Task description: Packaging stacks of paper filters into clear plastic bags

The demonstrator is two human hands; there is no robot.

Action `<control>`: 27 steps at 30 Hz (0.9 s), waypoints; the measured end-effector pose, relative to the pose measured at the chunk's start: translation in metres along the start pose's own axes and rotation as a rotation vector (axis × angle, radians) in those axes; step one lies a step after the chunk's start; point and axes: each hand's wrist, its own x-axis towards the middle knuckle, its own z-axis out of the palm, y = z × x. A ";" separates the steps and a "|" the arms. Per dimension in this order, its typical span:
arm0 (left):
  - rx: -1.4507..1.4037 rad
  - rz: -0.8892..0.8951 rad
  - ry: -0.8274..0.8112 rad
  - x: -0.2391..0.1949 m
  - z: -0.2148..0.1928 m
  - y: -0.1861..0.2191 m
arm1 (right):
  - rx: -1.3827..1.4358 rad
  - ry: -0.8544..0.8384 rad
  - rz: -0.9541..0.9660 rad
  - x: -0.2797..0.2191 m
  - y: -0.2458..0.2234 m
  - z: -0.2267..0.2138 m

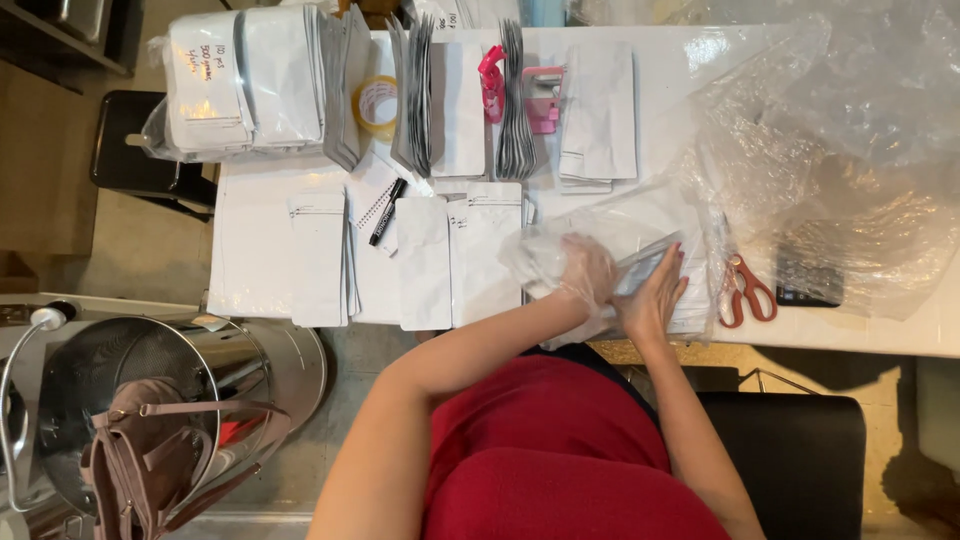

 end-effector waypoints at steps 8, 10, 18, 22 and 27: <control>0.028 0.008 -0.114 -0.076 -0.038 -0.011 | -0.150 -0.181 0.008 0.000 -0.034 -0.046; 0.043 -0.119 -0.034 -0.086 -0.031 -0.016 | -0.257 -0.287 -0.012 0.020 -0.030 -0.063; -0.038 -0.116 0.114 -0.127 0.010 -0.034 | 0.162 0.140 -0.158 0.242 -0.020 0.027; -0.177 -0.070 0.063 -0.156 -0.001 -0.059 | 0.046 0.003 0.125 0.290 -0.044 0.043; -0.418 -0.039 -0.172 -0.204 -0.067 -0.124 | -0.012 -0.130 0.182 0.258 -0.119 0.016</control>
